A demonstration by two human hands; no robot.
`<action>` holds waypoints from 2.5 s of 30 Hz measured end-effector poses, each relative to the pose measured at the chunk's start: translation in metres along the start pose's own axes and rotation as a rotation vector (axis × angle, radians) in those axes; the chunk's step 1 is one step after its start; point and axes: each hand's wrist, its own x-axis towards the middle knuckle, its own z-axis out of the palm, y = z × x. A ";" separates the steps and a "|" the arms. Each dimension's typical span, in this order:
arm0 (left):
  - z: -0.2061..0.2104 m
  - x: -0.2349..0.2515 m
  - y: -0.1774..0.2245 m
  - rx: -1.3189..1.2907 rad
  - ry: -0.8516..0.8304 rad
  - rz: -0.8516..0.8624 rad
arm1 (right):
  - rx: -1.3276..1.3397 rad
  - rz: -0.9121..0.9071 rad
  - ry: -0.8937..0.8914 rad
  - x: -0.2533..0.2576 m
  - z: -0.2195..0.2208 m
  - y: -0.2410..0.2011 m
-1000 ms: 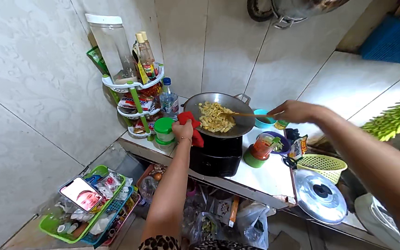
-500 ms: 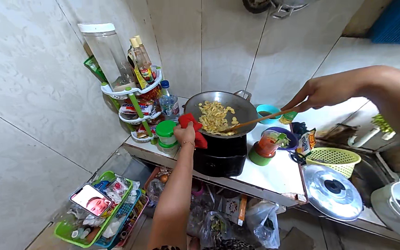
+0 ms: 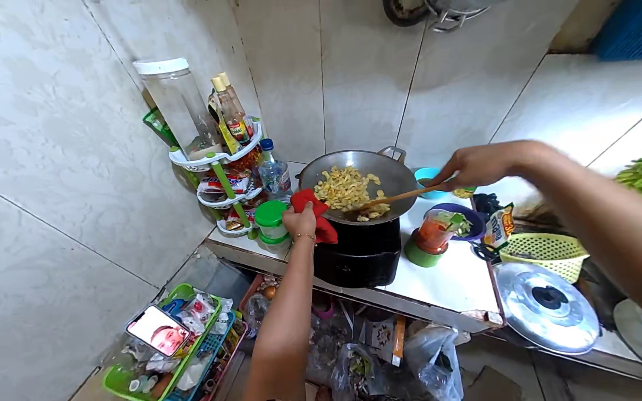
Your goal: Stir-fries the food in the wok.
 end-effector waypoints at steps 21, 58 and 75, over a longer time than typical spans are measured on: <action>-0.002 0.001 0.000 0.024 -0.036 -0.016 | -0.124 -0.009 0.050 0.028 -0.011 0.001; 0.006 -0.005 -0.004 -0.025 0.040 0.016 | -0.218 0.002 0.075 0.009 -0.007 0.031; 0.002 -0.011 -0.001 -0.035 0.040 0.017 | -0.040 -0.036 0.031 -0.010 -0.016 0.019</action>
